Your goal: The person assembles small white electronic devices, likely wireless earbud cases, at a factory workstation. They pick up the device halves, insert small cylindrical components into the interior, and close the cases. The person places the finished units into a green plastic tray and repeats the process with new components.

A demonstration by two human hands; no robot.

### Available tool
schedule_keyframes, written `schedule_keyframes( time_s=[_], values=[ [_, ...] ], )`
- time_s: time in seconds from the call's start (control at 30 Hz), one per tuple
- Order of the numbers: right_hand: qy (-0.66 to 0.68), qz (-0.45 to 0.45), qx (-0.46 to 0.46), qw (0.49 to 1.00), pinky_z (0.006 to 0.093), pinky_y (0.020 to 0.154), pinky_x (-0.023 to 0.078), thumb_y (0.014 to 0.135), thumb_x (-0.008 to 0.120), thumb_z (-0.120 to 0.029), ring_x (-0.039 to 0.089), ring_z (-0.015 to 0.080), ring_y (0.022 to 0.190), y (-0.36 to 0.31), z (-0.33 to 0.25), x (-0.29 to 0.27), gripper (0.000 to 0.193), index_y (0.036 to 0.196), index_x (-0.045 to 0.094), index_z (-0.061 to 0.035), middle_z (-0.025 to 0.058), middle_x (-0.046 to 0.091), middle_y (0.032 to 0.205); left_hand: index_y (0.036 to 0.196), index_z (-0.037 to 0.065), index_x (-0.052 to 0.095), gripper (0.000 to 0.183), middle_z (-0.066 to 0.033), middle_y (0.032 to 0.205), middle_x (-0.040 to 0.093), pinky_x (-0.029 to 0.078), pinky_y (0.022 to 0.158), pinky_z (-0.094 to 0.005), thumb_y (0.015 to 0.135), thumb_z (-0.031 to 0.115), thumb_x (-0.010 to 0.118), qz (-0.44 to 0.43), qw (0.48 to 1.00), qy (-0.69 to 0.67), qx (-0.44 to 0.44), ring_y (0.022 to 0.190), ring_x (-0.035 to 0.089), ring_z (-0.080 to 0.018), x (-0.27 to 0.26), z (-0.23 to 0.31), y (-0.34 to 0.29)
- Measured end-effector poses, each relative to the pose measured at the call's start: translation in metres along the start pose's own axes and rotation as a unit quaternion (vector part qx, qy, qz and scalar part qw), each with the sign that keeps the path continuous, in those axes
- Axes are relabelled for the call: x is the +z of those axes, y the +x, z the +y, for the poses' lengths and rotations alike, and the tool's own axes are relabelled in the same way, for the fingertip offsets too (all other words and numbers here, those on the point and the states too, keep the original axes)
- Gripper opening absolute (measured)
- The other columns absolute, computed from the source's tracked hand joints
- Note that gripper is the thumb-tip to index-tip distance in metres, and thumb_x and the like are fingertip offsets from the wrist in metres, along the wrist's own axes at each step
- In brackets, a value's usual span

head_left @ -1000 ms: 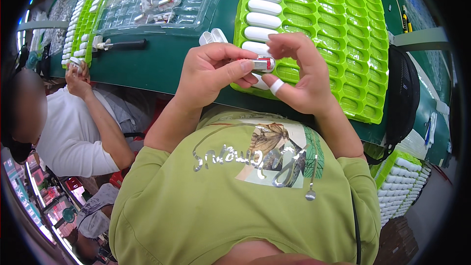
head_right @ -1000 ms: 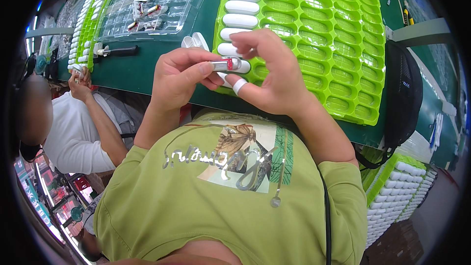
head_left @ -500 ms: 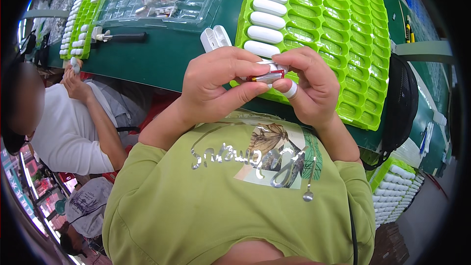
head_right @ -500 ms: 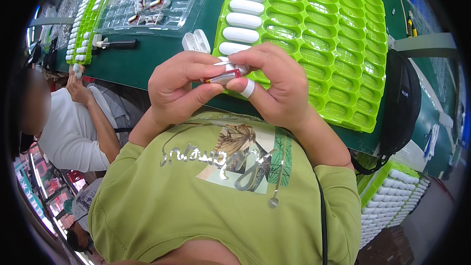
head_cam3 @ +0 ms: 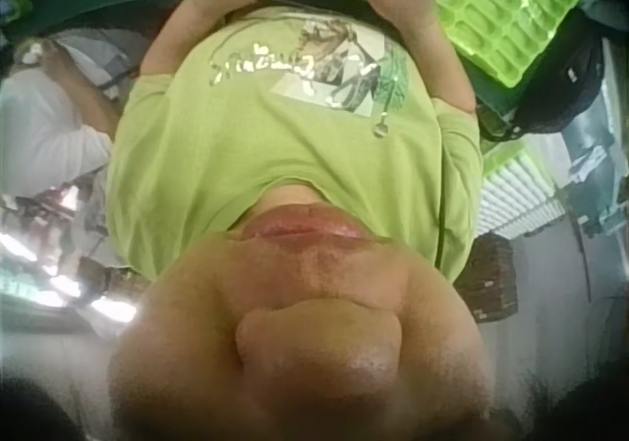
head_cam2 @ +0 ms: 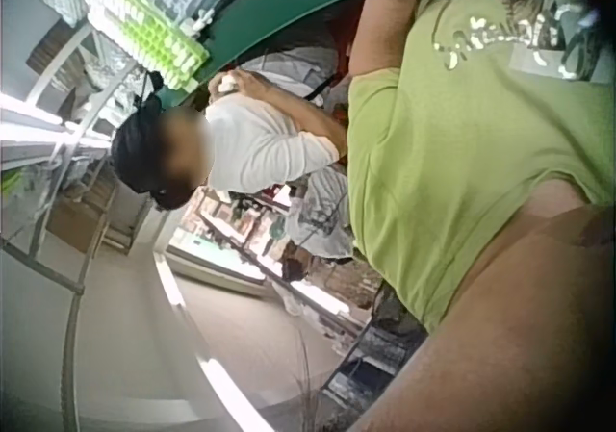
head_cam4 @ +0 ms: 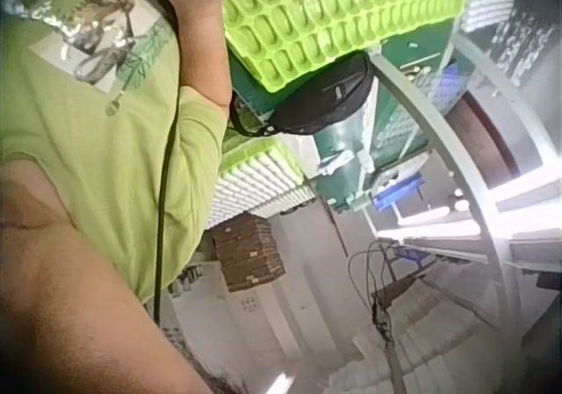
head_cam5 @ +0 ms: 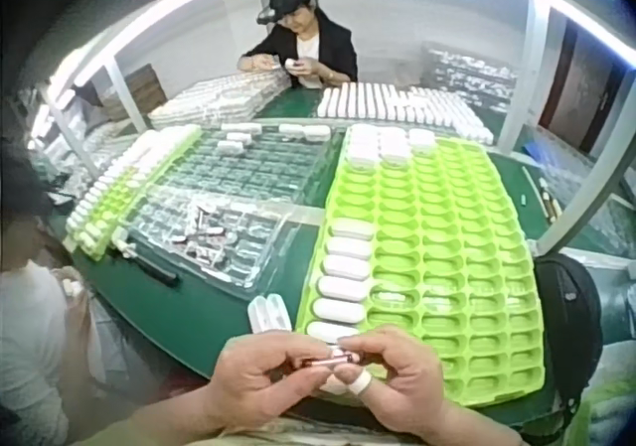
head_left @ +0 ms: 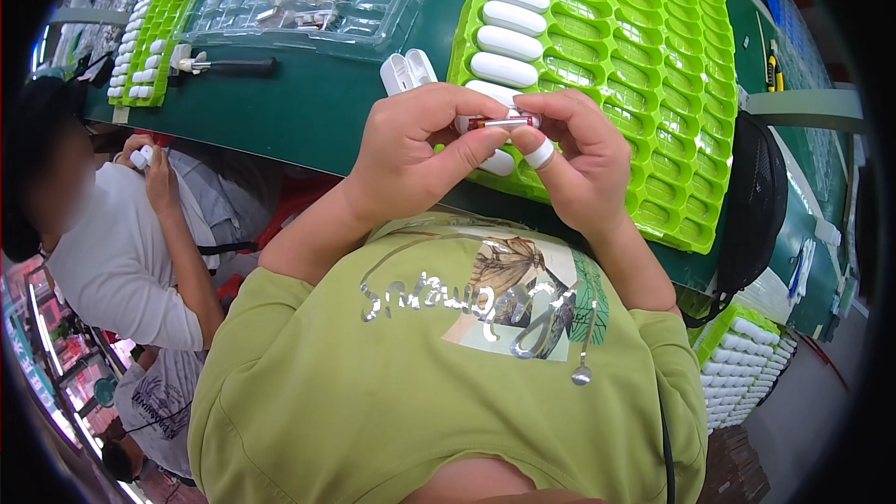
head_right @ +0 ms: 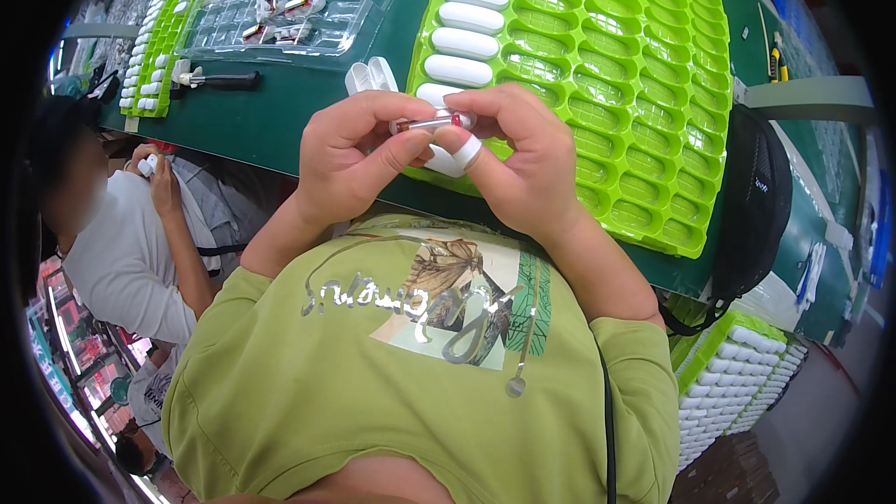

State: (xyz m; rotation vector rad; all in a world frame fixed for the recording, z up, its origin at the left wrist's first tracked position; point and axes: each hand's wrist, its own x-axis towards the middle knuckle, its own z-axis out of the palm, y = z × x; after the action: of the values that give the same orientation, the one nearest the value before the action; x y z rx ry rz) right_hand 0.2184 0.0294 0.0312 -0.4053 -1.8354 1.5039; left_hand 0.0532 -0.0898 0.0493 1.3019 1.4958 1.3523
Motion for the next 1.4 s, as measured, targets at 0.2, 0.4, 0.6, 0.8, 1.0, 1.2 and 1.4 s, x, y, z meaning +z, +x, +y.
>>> schedule_keyframes(
  time_s=[0.2,0.4,0.6,0.8,1.0,1.2,1.4],
  values=[
    [-0.057,-0.020,-0.117,0.991,0.0283,0.067,0.052,0.078,0.079,-0.004,0.064,0.0188,0.077,0.003,-0.002,-0.004,0.030,0.106,0.069,-0.0031,0.0097,0.065,0.090,0.119,-0.003,0.055,0.027,-0.0163,0.105,0.068,0.059,0.068,-0.0253,0.093,0.001,0.063,-0.035,0.985,-0.171,-0.010,0.079,0.068,-0.0124,-0.004,0.009,-0.003],
    [-0.095,-0.054,-0.167,0.980,0.0284,0.061,0.050,0.076,0.079,-0.002,0.063,0.0191,0.073,0.005,-0.012,-0.010,0.031,0.105,0.069,-0.0045,0.0080,0.064,0.085,0.114,-0.004,0.062,0.020,-0.0162,0.105,0.069,0.059,0.067,-0.0250,0.095,0.003,0.062,-0.054,0.993,-0.098,0.045,0.077,0.069,-0.0144,-0.005,0.015,-0.008],
    [-0.127,-0.072,-0.163,0.976,0.0290,0.059,0.050,0.076,0.078,-0.001,0.062,0.0205,0.069,0.003,-0.010,-0.010,0.028,0.102,0.069,-0.0044,0.0070,0.062,0.082,0.108,-0.004,0.067,0.015,-0.0150,0.098,0.070,0.059,0.064,-0.0251,0.097,0.003,0.059,-0.038,0.997,-0.060,0.039,0.072,0.070,-0.0149,-0.004,0.006,-0.001],
    [-0.133,-0.022,-0.156,0.979,0.0292,0.068,0.054,0.078,0.075,0.001,0.064,0.0197,0.078,0.008,-0.005,-0.009,0.029,0.106,0.066,-0.0021,0.0093,0.063,0.091,0.115,-0.005,0.062,0.023,-0.0158,0.112,0.067,0.058,0.080,-0.0287,0.093,-0.001,0.063,0.003,0.965,-0.254,-0.063,0.094,0.069,-0.0188,0.004,0.002,0.004],
    [0.093,-0.026,0.078,0.992,0.0291,0.084,0.055,0.084,0.072,0.000,0.065,0.0146,0.093,0.000,-0.004,-0.002,0.031,0.113,0.061,0.0017,0.0081,0.064,0.102,0.117,-0.006,0.061,0.029,-0.0165,0.120,0.063,0.054,0.092,-0.0299,0.088,-0.006,0.066,0.028,0.975,-0.218,-0.037,0.107,0.064,-0.0200,0.006,0.002,0.003],
    [0.055,-0.075,0.064,0.994,0.0284,0.083,0.055,0.084,0.073,-0.002,0.065,0.0132,0.091,0.001,0.000,-0.008,0.031,0.112,0.062,0.0013,0.0073,0.065,0.101,0.123,-0.007,0.058,0.035,-0.0135,0.116,0.065,0.055,0.090,-0.0285,0.088,-0.006,0.066,0.008,0.989,-0.129,-0.075,0.103,0.065,-0.0170,0.004,-0.002,-0.004],
    [0.016,-0.119,0.118,0.986,0.0250,0.073,0.053,0.083,0.075,-0.007,0.064,0.0107,0.081,0.001,0.000,-0.012,0.030,0.110,0.064,-0.0004,0.0042,0.067,0.091,0.120,-0.005,0.061,0.031,-0.0101,0.109,0.067,0.055,0.084,-0.0257,0.090,0.001,0.069,-0.022,0.983,-0.128,-0.127,0.098,0.065,-0.0130,0.005,-0.005,-0.016]
  ],
)
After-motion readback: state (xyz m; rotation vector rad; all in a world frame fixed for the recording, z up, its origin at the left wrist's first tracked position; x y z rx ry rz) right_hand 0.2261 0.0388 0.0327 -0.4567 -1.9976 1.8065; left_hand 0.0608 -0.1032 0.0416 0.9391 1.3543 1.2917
